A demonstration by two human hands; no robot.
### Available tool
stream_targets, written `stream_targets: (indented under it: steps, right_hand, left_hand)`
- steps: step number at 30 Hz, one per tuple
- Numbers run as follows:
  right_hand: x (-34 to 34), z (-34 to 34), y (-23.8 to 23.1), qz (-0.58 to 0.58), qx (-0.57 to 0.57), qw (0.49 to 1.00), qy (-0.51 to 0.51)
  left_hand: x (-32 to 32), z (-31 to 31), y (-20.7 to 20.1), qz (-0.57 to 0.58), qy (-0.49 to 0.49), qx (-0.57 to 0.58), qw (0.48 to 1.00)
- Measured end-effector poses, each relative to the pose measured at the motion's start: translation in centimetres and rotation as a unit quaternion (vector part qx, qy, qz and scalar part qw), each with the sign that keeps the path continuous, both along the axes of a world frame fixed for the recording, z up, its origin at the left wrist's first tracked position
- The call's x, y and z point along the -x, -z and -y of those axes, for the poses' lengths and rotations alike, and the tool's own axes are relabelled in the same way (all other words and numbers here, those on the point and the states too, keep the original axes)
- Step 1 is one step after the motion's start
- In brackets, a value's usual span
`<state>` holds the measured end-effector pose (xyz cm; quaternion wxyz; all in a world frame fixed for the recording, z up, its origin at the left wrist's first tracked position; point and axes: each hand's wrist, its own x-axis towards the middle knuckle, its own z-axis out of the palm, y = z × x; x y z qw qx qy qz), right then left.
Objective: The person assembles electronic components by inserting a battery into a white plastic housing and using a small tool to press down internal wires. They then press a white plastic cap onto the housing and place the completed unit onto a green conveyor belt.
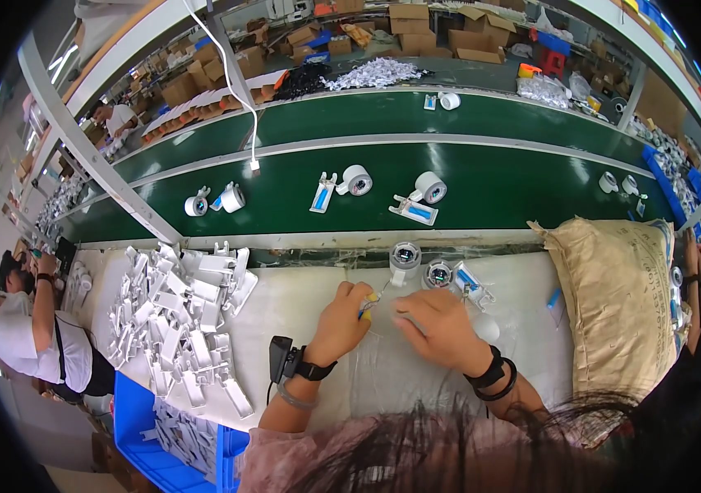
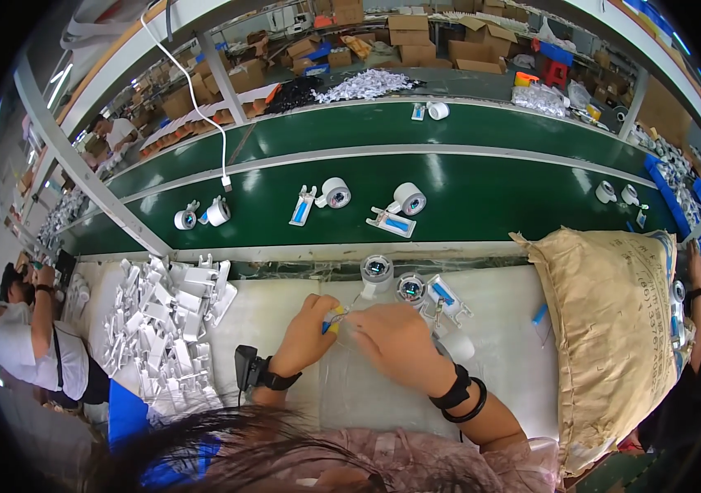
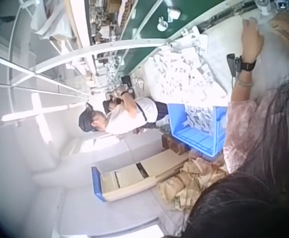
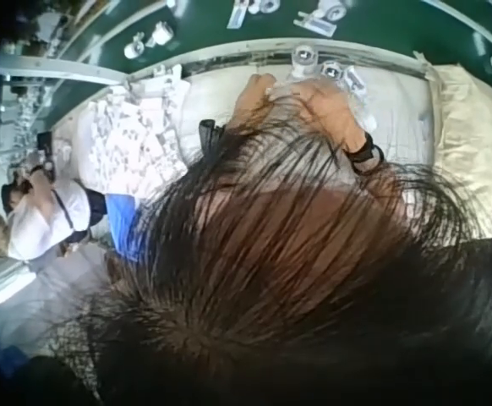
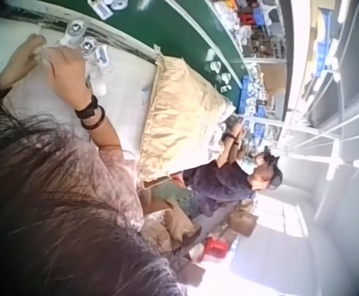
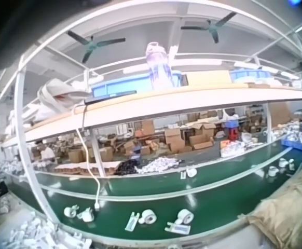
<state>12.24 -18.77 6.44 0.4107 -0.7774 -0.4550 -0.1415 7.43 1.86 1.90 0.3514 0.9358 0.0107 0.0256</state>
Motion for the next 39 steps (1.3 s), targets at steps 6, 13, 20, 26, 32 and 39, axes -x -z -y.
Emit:
stream_targets:
  steps: [6, 13, 20, 26, 32, 39]
  right_hand:
    - [-0.1, -1.6, 4.3, -0.038, 0.107, 0.993, 0.018]
    - [-1.5, -1.5, 3.9, -0.180, 0.056, 0.970, -0.153]
    - [1.1, -1.5, 2.0, -0.510, 0.029, 0.806, -0.301]
    - [-0.3, -1.2, 2.5, -0.611, -0.009, 0.747, -0.264]
    - [-0.3, -0.8, 0.8, -0.225, 0.068, 0.967, -0.101]
    - [0.3, -2.2, 2.3, 0.078, -0.023, 0.997, 0.011]
  left_hand:
    - [1.6, 0.1, -2.8, -0.003, 0.086, 0.275, 0.958]
    - [3.3, -1.4, -3.8, -0.023, 0.074, 0.409, 0.909]
    - [4.2, -3.4, -3.7, 0.011, 0.126, 0.257, 0.958]
    - [4.1, -1.4, -5.1, 0.028, 0.017, 0.156, 0.987]
    - [3.7, -0.6, -3.4, 0.091, -0.002, 0.191, 0.977]
    - [3.0, 0.3, -2.3, -0.005, 0.001, 0.509, 0.860]
